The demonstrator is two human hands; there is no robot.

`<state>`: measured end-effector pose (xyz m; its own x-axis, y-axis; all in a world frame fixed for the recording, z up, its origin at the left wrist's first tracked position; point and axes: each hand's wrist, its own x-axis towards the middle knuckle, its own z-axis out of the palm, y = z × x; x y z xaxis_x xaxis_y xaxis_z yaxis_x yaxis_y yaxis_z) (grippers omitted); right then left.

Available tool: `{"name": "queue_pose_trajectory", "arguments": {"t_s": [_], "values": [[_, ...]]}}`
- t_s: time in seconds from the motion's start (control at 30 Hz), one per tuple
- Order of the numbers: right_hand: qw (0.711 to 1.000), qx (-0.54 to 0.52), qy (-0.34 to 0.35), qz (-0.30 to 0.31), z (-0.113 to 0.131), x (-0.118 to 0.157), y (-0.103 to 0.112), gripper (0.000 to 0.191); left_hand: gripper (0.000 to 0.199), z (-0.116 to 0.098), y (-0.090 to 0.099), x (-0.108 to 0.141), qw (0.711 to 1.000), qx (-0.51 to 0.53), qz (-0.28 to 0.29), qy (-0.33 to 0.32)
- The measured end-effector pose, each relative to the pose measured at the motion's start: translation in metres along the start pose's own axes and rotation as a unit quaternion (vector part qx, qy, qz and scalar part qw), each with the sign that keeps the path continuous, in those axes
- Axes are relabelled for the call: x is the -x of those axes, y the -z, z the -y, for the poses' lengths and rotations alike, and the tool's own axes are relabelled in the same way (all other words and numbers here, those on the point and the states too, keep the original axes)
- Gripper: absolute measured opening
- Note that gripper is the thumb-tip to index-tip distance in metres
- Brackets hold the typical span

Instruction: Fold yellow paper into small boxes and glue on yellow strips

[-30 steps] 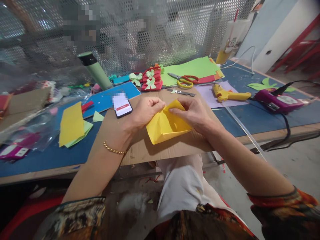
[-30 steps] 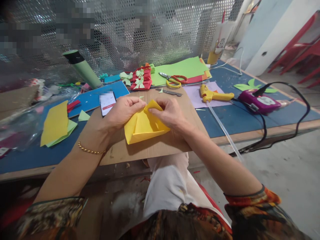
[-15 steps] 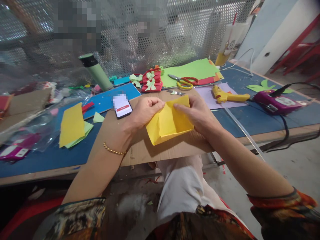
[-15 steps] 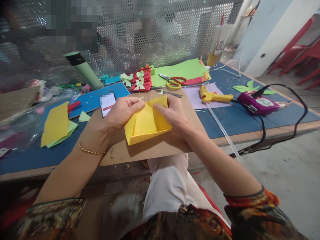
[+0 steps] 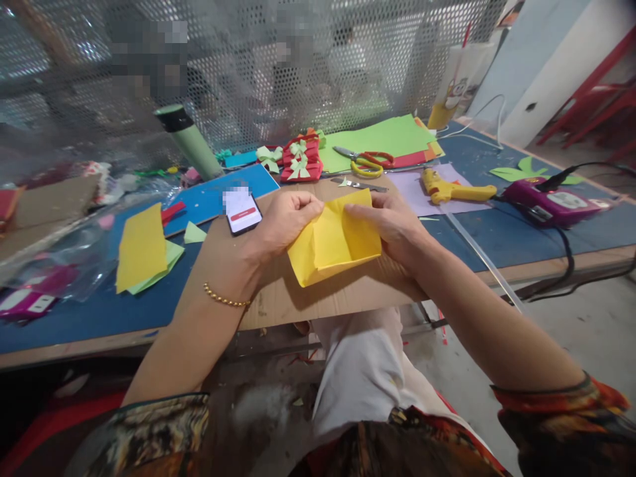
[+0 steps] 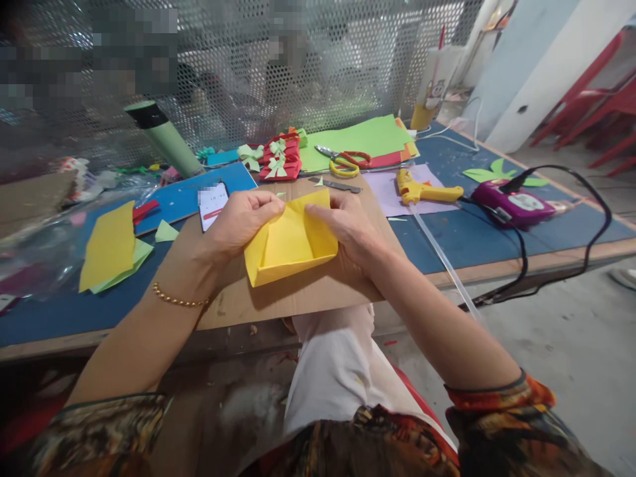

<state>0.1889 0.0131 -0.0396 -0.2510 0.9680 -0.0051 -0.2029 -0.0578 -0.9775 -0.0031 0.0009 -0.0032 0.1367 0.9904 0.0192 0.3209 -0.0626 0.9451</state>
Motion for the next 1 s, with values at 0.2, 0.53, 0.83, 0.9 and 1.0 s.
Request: {"name": "queue_pose_trajectory", "arguments": {"t_s": [0.2,0.53,0.83,0.9,1.0], "values": [[1.0,0.001,-0.001,0.03,-0.0009,-0.0009,0.0007,0.03,0.024,0.0022,0.0019,-0.0017,1.0,0.002,-0.004,-0.002],[0.998,-0.018,-0.022,0.051,0.0006,0.0004,0.0009,0.037,0.027,0.004,0.0021,-0.0028,1.0,-0.021,-0.015,-0.017],[0.998,-0.026,-0.008,0.057,-0.0006,0.0011,0.0006,0.038,0.02,0.005,0.0027,-0.0044,0.999,-0.012,-0.037,-0.01],[0.998,-0.018,0.003,0.058,-0.0018,0.0003,0.0018,0.039,0.02,0.0063,0.0041,-0.0053,0.999,-0.019,-0.037,-0.019],[0.998,-0.008,0.004,0.062,-0.0025,-0.0006,0.0031,0.04,0.021,0.0063,0.0054,-0.0058,0.999,-0.027,-0.03,-0.026]]}}
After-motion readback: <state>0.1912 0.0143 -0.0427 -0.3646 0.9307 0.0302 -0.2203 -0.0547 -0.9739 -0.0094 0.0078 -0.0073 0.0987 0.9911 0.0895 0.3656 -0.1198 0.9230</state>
